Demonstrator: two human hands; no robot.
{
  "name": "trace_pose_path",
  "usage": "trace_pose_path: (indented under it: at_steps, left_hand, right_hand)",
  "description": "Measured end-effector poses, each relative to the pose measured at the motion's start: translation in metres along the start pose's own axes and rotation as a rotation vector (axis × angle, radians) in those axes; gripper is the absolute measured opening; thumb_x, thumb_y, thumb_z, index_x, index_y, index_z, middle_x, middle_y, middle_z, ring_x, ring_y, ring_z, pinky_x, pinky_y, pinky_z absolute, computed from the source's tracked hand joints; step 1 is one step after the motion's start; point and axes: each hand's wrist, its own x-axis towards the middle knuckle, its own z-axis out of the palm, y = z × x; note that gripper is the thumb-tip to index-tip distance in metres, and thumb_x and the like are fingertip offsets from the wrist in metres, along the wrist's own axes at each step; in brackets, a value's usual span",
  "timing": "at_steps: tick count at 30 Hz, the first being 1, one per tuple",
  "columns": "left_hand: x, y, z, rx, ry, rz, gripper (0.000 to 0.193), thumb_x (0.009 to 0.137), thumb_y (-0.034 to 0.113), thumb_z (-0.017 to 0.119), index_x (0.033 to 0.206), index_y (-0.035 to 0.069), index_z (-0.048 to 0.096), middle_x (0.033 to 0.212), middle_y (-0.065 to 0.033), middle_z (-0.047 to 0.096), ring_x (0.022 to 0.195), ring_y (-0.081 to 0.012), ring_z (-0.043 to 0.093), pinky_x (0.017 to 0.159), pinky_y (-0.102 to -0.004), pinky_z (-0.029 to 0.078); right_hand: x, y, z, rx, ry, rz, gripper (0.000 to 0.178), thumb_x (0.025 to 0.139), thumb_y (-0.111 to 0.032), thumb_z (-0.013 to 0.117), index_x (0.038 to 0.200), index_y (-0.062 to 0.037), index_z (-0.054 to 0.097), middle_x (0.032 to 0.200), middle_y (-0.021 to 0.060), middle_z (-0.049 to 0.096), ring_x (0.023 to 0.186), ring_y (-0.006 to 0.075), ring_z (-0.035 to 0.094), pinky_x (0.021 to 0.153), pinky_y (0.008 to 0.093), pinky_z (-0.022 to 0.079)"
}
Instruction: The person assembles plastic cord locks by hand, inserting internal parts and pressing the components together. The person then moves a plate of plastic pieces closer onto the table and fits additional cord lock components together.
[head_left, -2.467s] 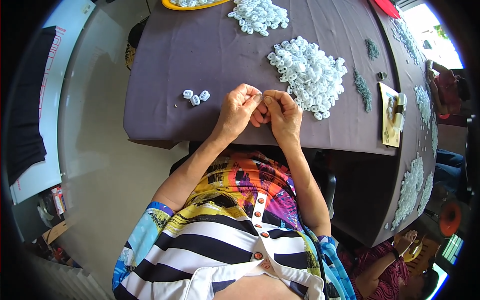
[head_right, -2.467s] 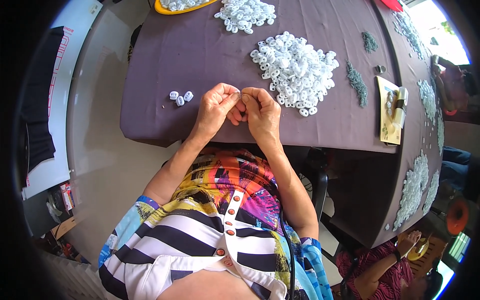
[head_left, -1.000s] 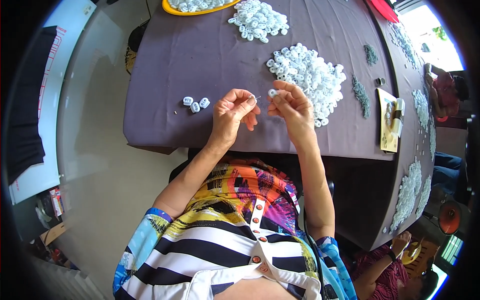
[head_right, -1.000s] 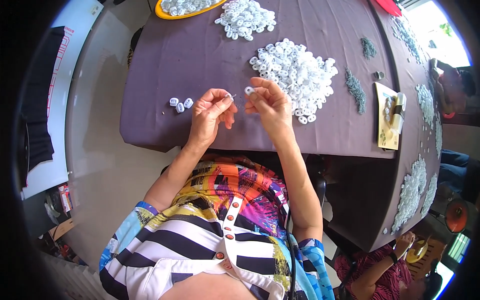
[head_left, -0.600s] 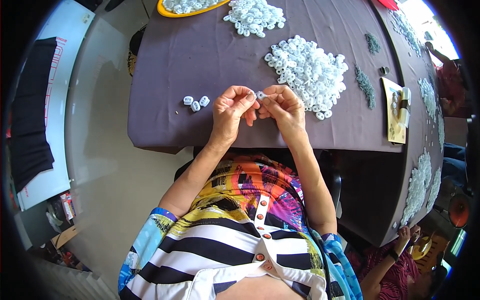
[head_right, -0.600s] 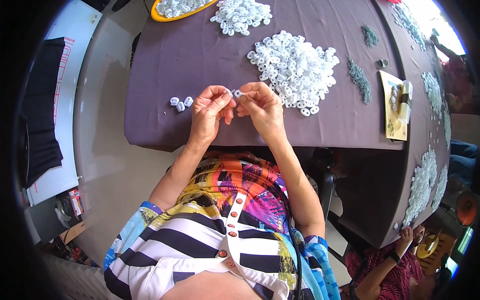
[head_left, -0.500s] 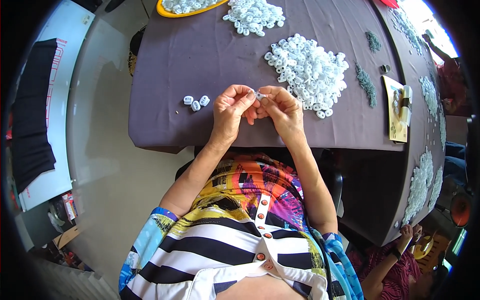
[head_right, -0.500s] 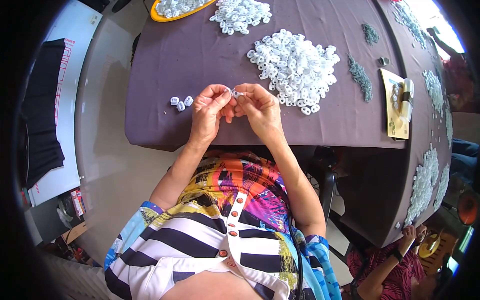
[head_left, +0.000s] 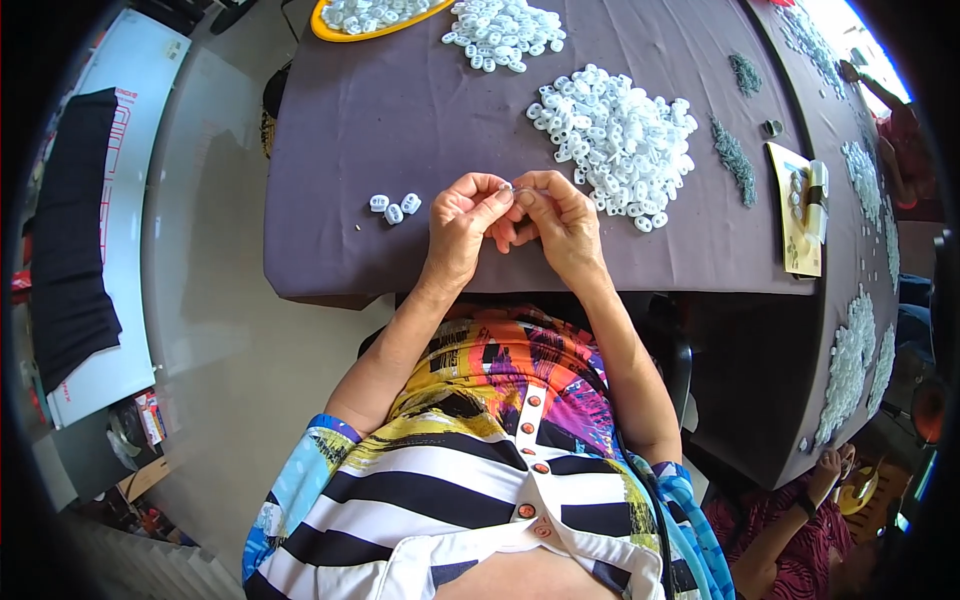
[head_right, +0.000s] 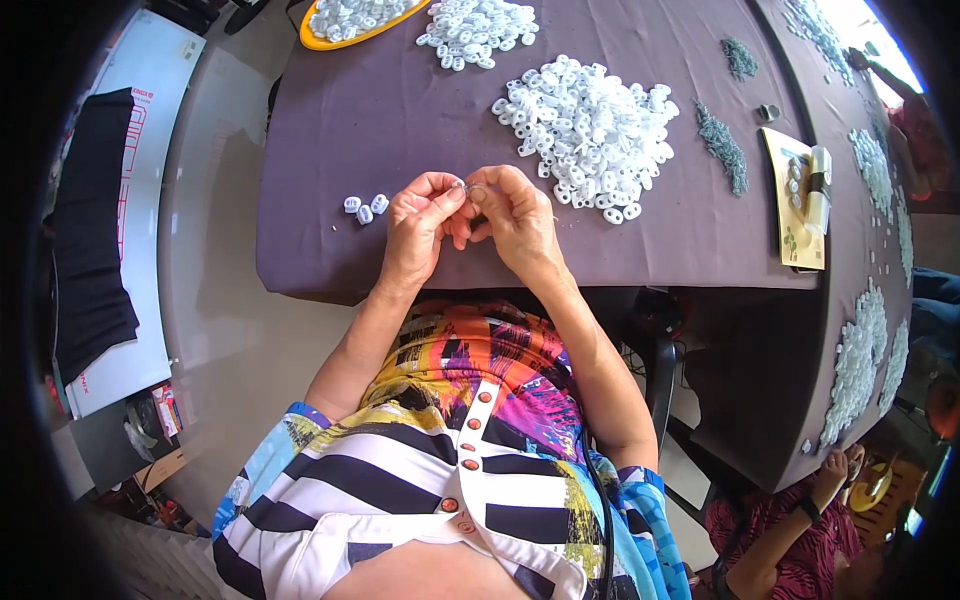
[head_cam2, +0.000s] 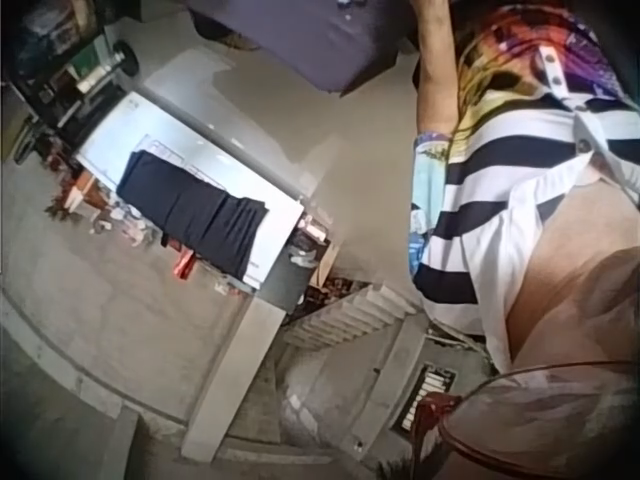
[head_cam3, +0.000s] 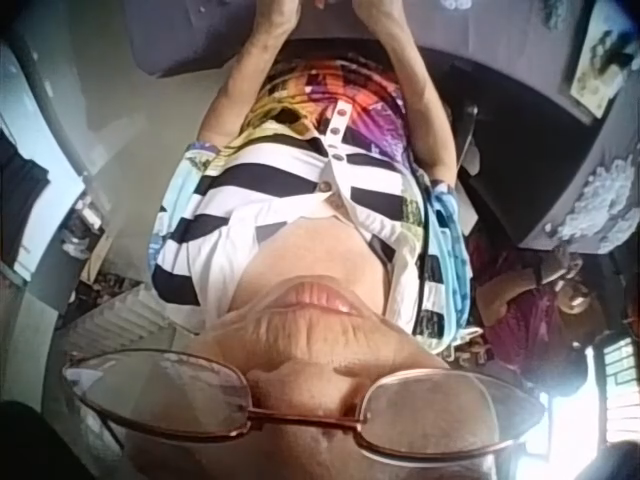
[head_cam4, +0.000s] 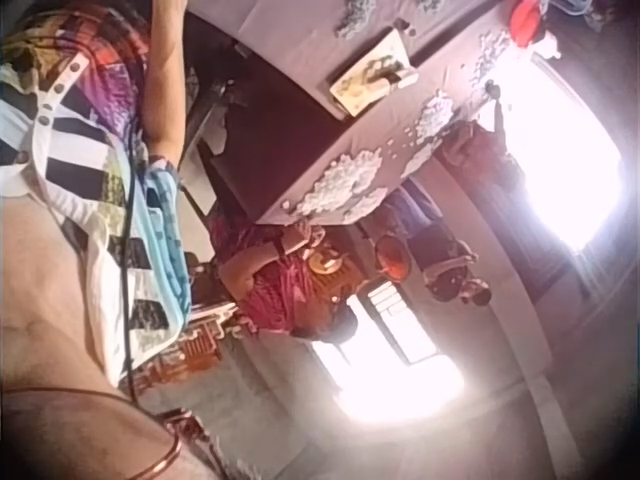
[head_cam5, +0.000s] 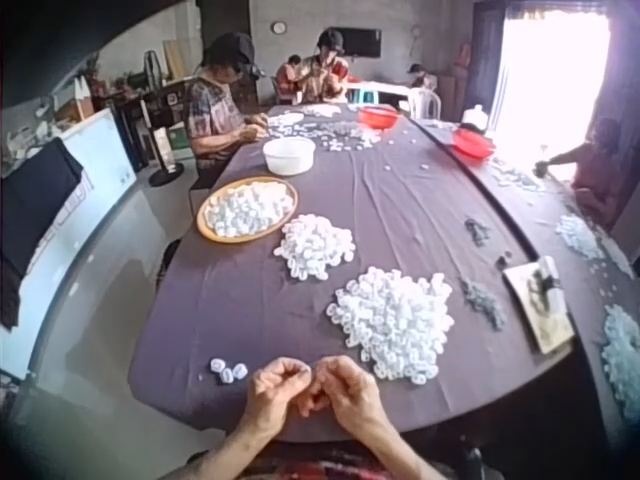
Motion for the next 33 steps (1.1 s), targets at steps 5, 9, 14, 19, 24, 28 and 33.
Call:
trace_pose_path:
  at_steps: [5, 9, 14, 19, 24, 28, 33]
  left_hand:
    - [-0.0003, -0.0012, 0.0003, -0.004, 0.018, 0.003, 0.011, 0.086, 0.01, 0.059, 0.087, 0.0, 0.056, 0.069, -0.0074, 0.061, 0.048, -0.009, 0.054, 0.04, -0.0209, 0.044]
    - [-0.0012, 0.0002, 0.0012, 0.054, 0.015, -0.007, 0.011, 0.086, 0.011, 0.058, 0.087, 0.0, 0.056, 0.069, -0.0074, 0.061, 0.048, -0.0089, 0.054, 0.04, -0.0204, 0.044]
    - [-0.0014, -0.0001, 0.0027, 0.081, 0.018, 0.007, 0.012, 0.086, 0.011, 0.058, 0.087, -0.001, 0.056, 0.068, -0.0072, 0.061, 0.048, -0.0088, 0.054, 0.04, -0.02, 0.043]
    - [-0.002, 0.0008, 0.003, 0.094, 0.034, 0.005, 0.012, 0.086, 0.011, 0.058, 0.087, -0.001, 0.056, 0.067, -0.0069, 0.061, 0.048, -0.0085, 0.054, 0.039, -0.0197, 0.043]
    - [-0.0029, 0.0018, 0.0034, 0.118, 0.021, -0.009, 0.013, 0.086, 0.013, 0.059, 0.085, 0.0, 0.057, 0.065, -0.0048, 0.06, 0.044, -0.0054, 0.05, 0.036, -0.0178, 0.038]
    - [-0.0031, 0.0016, 0.0041, 0.135, 0.025, 0.001, 0.013, 0.086, 0.013, 0.06, 0.085, 0.0, 0.058, 0.064, -0.0036, 0.059, 0.042, -0.0039, 0.048, 0.035, -0.017, 0.036]
    - [-0.0026, 0.0029, 0.0057, 0.142, 0.055, -0.008, 0.014, 0.086, 0.013, 0.06, 0.086, -0.001, 0.059, 0.063, -0.0031, 0.059, 0.042, -0.0036, 0.047, 0.035, -0.0164, 0.035]
  right_hand:
    - [0.0002, 0.006, 0.0003, 0.126, 0.094, -0.019, 0.021, 0.091, -0.005, 0.052, 0.11, 0.0, 0.057, 0.083, 0.0022, 0.059, 0.071, 0.0073, 0.058, 0.063, 0.0222, 0.054]
    - [0.0019, 0.0061, -0.0019, 0.138, 0.139, -0.014, 0.024, 0.089, -0.004, 0.055, 0.113, -0.001, 0.057, 0.076, 0.0018, 0.057, 0.066, 0.0067, 0.056, 0.059, 0.0226, 0.055]
    - [-0.0002, 0.0026, -0.0001, 0.215, 0.145, -0.03, 0.023, 0.088, -0.004, 0.057, 0.111, -0.0007, 0.056, 0.082, 0.0015, 0.059, 0.068, 0.0066, 0.057, 0.062, 0.0231, 0.054]
    - [-0.0012, 0.0052, 0.0007, 0.266, 0.156, -0.045, 0.016, 0.087, -0.003, 0.058, 0.103, -0.0013, 0.058, 0.083, 0.0032, 0.062, 0.068, 0.0091, 0.061, 0.062, 0.0228, 0.054]
    - [-0.0012, 0.0059, 0.0021, 0.255, 0.155, -0.058, 0.017, 0.086, -0.002, 0.058, 0.103, -0.001, 0.058, 0.084, 0.005, 0.064, 0.068, 0.0117, 0.064, 0.06, 0.023, 0.054]
    - [-0.0018, 0.0056, 0.0025, 0.25, 0.142, -0.065, 0.017, 0.086, -0.001, 0.059, 0.103, -0.0005, 0.058, 0.084, 0.0051, 0.064, 0.069, 0.0111, 0.063, 0.06, 0.0228, 0.054]
    - [-0.0015, 0.0098, 0.005, 0.15, 0.152, -0.1, 0.017, 0.085, 0.001, 0.059, 0.103, 0.0003, 0.06, 0.085, 0.0051, 0.065, 0.071, 0.0103, 0.063, 0.063, 0.023, 0.054]
